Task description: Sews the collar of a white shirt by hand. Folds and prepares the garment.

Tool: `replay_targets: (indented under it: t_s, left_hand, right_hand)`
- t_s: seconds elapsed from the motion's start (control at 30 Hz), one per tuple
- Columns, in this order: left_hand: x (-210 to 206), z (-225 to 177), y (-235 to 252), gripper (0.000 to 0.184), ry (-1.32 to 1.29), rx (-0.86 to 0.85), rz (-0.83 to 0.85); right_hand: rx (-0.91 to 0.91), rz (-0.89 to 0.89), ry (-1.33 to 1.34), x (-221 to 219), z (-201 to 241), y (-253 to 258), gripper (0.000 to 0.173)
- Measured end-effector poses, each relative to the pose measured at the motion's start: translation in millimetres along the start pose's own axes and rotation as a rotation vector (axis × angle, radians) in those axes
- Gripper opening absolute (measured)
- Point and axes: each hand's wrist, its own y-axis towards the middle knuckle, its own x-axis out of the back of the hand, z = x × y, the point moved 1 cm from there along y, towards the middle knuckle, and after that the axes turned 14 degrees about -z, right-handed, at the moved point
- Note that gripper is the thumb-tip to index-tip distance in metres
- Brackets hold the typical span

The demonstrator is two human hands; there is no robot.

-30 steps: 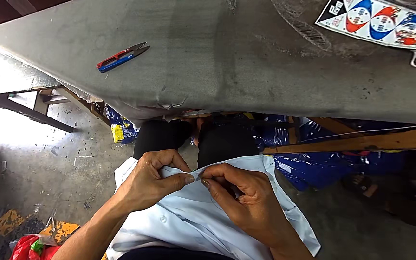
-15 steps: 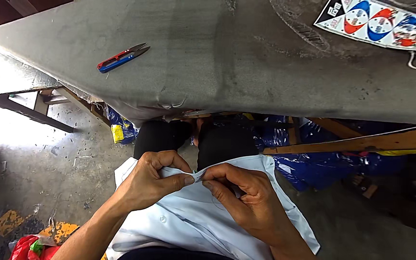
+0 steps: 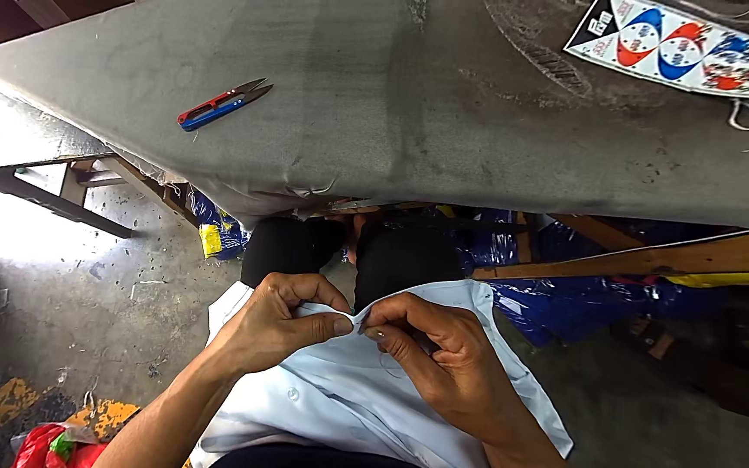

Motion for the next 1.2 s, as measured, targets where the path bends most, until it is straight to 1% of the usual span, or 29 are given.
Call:
replay_targets:
  t_s: [0.13,0.27,0.33,0.4,0.43,0.5,0.6,0.7,0.77,0.87,0.93,1.03,1.2]
  left_hand:
    - [-5,2,0,0.008,-0.021,0.006,-0.006]
    - [-9,2,-2,0.008,0.016,0.005,-0.046]
    - [-9,0,-2,0.008,0.043,-0.003,-0.072]
    - [-9,-2,-3,0.009,0.070,-0.015,-0.086]
    - [-9,-2,-3,0.009,0.080,-0.022,-0.089]
    - [-9,-3,-3,0.009,0.088,-0.039,-0.089]
    - [-10,-4,-3,0.009,0.104,-0.053,-0.097]
    - [-12,-5,-4,0.006,0.162,-0.048,-0.133]
    - [-14,-6,-4,0.007,0.181,-0.041,-0.146]
    - [-12,-6,-4,0.009,0.169,-0.016,-0.152]
    - [-9,-5,-4,0.010,0.145,-0.009,-0.149]
    - [-5,-5,-4,0.010,0.126,-0.006,-0.136]
    - [-3,-4,-4,0.010,0.116,-0.017,-0.136]
  right_hand:
    - [-0.038,-0.025,-0.012,-6,5,0,0.015]
    - [-0.074,0.027,-0.074,-9,16,0,0.017]
    - [-0.026,0.049,-0.214,-3,21,3,0.022]
    - [0.088,0.004,-0.422,5,28,7,0.029]
    - [0.149,-0.025,-0.484,7,30,10,0.030]
    - [0.226,-0.041,-0.502,6,34,14,0.027]
    - [0.252,0.003,-0.464,-5,31,18,0.023]
    - [0.294,0.028,-0.460,-16,28,21,0.024]
    - [0.279,-0.002,-0.320,-18,29,21,0.023]
    - [0.110,-0.097,0.111,-1,38,26,0.016]
    - [0.021,-0.197,0.292,21,46,32,0.012]
    - [-0.010,-0.310,0.364,55,51,35,0.010]
    - [-0.021,-0.347,0.550,97,47,17,0.010]
